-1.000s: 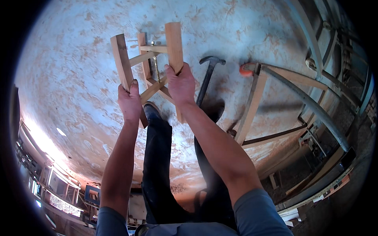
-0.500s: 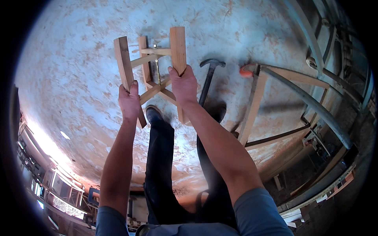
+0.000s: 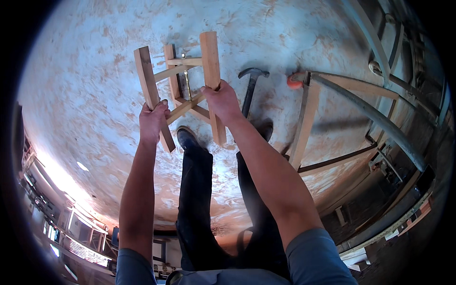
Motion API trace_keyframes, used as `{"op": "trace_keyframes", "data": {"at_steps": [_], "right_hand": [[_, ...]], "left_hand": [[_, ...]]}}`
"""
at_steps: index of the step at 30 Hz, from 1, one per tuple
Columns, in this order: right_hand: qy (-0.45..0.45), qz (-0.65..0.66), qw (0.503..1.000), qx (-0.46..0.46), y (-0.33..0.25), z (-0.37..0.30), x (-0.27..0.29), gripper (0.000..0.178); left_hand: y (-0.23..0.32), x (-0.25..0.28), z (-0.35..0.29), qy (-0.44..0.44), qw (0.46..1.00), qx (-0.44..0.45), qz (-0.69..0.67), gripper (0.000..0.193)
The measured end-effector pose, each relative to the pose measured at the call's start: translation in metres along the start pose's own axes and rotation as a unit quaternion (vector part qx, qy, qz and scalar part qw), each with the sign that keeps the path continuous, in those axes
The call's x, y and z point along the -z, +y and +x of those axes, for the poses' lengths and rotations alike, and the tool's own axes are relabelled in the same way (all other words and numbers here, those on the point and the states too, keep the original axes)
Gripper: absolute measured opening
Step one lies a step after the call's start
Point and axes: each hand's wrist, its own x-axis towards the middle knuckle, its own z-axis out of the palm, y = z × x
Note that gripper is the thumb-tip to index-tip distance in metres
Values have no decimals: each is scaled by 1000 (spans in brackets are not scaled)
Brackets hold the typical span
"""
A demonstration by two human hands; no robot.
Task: The person assembles a small wooden stool by inserting metal dowels into pre-drilled holes and joining the wooden frame components. After assembling the stool, the person moves to a woodworking machine and operates a lever to adjust the machine's head.
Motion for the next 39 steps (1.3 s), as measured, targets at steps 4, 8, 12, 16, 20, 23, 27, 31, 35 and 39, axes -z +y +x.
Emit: {"op": "trace_keyframes", "data": {"at_steps": [4,8,12,16,20,23,27,31,35,39], "right_hand": [[-14,-10,1000,-4,4,-15,2,39],[-5,-15,999,45,-16,-86,13,43],[-26,40,997,53,-23,-163,37,37],[-77,127,989,16,-19,-234,67,40],[-35,-1,995,92,-23,-296,85,37],[-71,-130,971,190,-18,-329,102,35],[-65,-170,952,246,-52,-361,115,34],[-85,-143,941,294,-64,-380,128,42],[-112,-127,945,281,-68,-395,141,40],[-100,-101,950,279,-89,-407,145,38]], "left_hand": [[21,-1,-23,-25,999,31,-22,24],[23,10,-85,-24,999,-13,-46,28],[35,17,-159,-15,999,-40,-6,27],[53,31,-235,-64,998,26,14,28],[61,44,-298,-125,992,31,-13,33],[38,63,-337,-163,987,-8,13,36],[53,64,-383,-178,983,-41,-11,39],[82,57,-415,-169,977,-40,-119,44],[99,63,-433,-211,972,13,-98,48],[99,68,-438,-240,967,-41,-73,38]]}}
